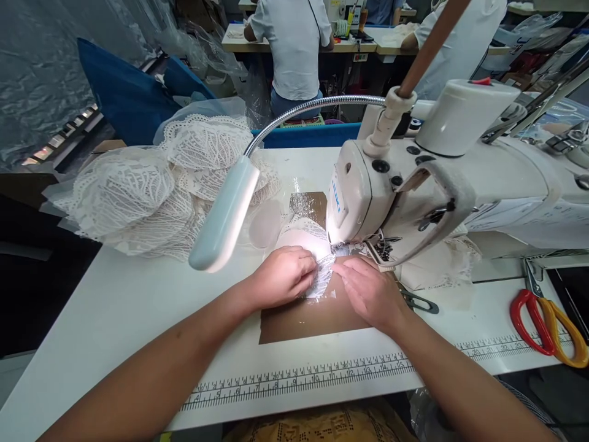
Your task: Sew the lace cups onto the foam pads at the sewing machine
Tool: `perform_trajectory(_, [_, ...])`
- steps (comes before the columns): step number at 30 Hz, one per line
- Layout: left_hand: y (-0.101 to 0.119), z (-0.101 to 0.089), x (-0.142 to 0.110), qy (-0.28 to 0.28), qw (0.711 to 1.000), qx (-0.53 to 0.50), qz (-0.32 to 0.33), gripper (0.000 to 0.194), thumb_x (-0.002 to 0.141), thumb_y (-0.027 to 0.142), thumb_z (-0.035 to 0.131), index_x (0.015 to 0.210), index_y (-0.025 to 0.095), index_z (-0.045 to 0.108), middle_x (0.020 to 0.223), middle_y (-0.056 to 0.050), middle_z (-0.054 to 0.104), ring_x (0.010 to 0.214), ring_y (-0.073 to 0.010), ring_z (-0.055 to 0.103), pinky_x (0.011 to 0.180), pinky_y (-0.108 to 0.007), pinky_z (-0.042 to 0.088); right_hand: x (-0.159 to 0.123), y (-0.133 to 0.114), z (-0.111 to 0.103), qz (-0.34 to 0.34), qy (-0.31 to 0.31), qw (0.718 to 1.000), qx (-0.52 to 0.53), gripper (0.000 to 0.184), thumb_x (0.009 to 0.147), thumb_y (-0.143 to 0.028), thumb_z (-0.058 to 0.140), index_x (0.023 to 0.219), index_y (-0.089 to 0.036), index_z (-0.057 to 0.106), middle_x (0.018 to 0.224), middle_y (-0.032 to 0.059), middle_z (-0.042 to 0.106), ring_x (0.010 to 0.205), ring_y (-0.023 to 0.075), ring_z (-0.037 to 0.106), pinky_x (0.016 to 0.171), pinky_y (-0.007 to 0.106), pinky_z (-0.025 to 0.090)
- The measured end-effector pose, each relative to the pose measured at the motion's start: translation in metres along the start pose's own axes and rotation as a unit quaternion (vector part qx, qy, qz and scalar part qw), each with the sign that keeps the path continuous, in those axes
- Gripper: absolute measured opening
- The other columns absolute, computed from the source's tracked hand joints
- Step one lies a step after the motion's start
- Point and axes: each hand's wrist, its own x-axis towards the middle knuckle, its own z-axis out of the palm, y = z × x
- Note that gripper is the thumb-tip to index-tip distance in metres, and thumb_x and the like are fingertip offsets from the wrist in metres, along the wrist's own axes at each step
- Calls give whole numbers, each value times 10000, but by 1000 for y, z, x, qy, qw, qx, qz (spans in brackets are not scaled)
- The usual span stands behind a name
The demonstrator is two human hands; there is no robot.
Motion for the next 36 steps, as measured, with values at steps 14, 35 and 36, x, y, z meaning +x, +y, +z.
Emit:
perform_trajectory(14, [-5,-13,-1,-23,996,-83,12,233,937,319,470,982,150,625,972,-91,637,902,-193,583,795,-307,487,-6,-1,2,-17,-11,999,-34,346,824,-24,433,1011,-193,670,798,25,587,710,158,405,632,276,274])
perform_trajectory(35, [-13,9,-1,-12,994,56,91,431,956,331,441,1334,145,535,1369,-121,547,1147,-284,526,950,-433,412,0,-5,0,7,-7,997,-78,360,810,-50,472,1073,-196,672,818,44,607,768,186,437,616,304,262])
perform_trajectory(36, [-12,9,0,-10,994,64,83,435,958,338,435,1330,136,537,1372,-123,544,1127,-284,528,932,-431,418,1,-5,0,12,-9,997,-82,373,811,-57,478,1105,-192,664,830,49,614,782,191,443,618,307,264])
